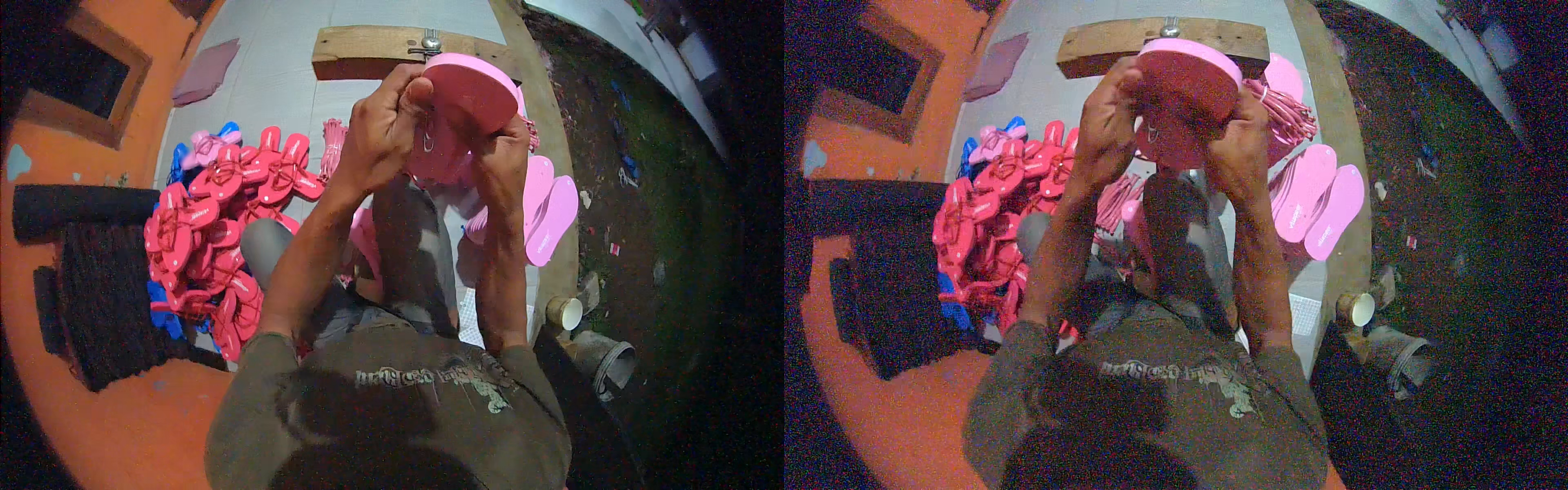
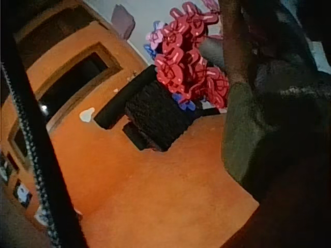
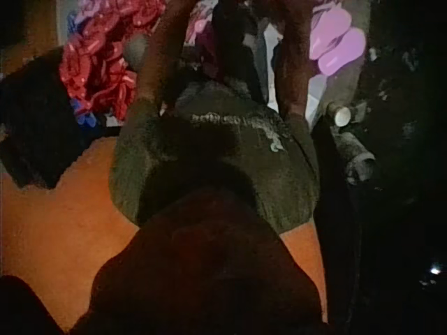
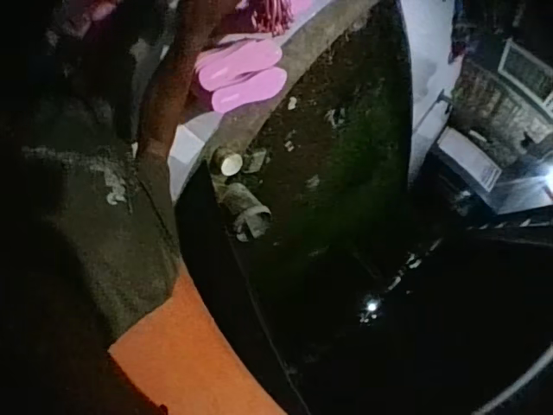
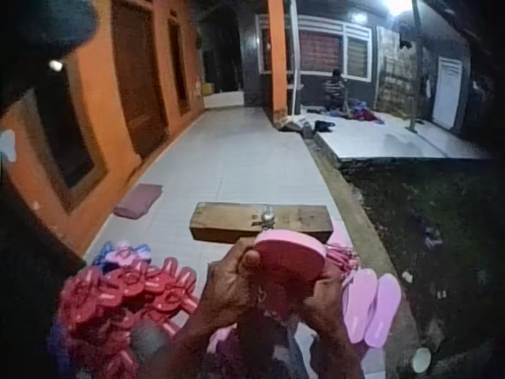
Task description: The person assembles pink flip-flops by pulling straps through the soles using a metal hook and stacking the finished items.
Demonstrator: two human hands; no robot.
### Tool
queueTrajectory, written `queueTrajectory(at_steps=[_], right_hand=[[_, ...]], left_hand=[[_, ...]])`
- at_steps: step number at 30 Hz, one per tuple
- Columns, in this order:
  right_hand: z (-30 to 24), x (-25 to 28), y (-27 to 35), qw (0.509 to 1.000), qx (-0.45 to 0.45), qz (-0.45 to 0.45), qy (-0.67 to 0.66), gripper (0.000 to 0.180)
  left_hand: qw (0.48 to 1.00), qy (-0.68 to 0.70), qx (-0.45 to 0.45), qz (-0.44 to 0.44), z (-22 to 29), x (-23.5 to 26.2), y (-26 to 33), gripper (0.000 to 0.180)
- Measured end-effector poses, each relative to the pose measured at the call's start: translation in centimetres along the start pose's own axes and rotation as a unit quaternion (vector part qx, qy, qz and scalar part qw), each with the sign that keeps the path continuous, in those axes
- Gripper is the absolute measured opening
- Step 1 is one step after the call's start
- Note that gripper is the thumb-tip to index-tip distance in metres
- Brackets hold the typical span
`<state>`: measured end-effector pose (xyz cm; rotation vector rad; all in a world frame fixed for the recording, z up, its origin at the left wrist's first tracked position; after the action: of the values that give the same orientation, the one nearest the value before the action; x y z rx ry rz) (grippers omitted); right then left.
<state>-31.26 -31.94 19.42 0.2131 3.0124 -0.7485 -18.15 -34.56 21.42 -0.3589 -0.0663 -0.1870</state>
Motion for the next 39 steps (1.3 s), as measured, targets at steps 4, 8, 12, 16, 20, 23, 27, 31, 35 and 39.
queueTrajectory(at_steps=[4,8,12,16,20,23,27,31,35,39], right_hand=[[-1.8,0.8,-0.7,0.994,0.033,0.026,0.096,0.026],[-1.9,-1.3,2.2,0.929,0.133,0.032,0.345,0.025],[-2.6,1.0,5.6,0.957,0.164,0.093,0.218,0.030],[-0.7,1.6,6.2,0.989,0.057,0.037,0.133,0.034],[-0.4,1.5,4.8,0.994,-0.015,0.054,0.092,0.029],[-0.9,0.9,11.0,0.961,0.138,0.034,0.237,0.030],[-0.4,-2.5,7.8,0.967,0.242,-0.041,0.064,0.036],[-5.6,-3.1,9.7,0.988,0.111,-0.107,-0.030,0.022],[-5.6,-3.1,11.2,0.982,0.179,-0.062,-0.012,0.025],[-2.1,-1.0,10.5,0.997,0.065,0.002,0.044,0.022]], left_hand=[[0.993,-0.106,-0.014,0.054,2.1,0.4,-0.2,0.040],[0.990,-0.086,-0.072,0.087,0.2,1.6,1.1,0.031],[0.973,-0.176,-0.128,0.079,-0.7,-0.9,5.2,0.027],[0.986,-0.038,-0.154,0.051,2.4,0.1,4.4,0.026],[0.998,0.026,-0.035,0.045,-0.5,-0.1,3.8,0.019],[1.000,0.004,0.020,0.019,-1.0,1.6,6.9,0.021],[0.988,-0.090,-0.127,-0.003,-1.2,3.2,8.9,0.020],[0.995,-0.067,-0.072,0.006,3.1,2.5,13.0,0.020],[1.000,-0.009,0.020,0.001,1.0,3.0,11.9,0.027],[0.978,0.115,0.173,-0.010,-2.9,2.9,11.8,0.050]])
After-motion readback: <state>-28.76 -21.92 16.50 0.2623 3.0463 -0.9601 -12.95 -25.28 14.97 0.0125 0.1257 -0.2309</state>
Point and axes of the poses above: each hand's wrist, its own y-axis away from the middle knuckle, its own x-axis out of the back of the hand, z = x × y, the point moved 9 cm from there along -y, towards the middle knuckle, and after that the axes turned 7 degrees about x, right-handed, at the moved point
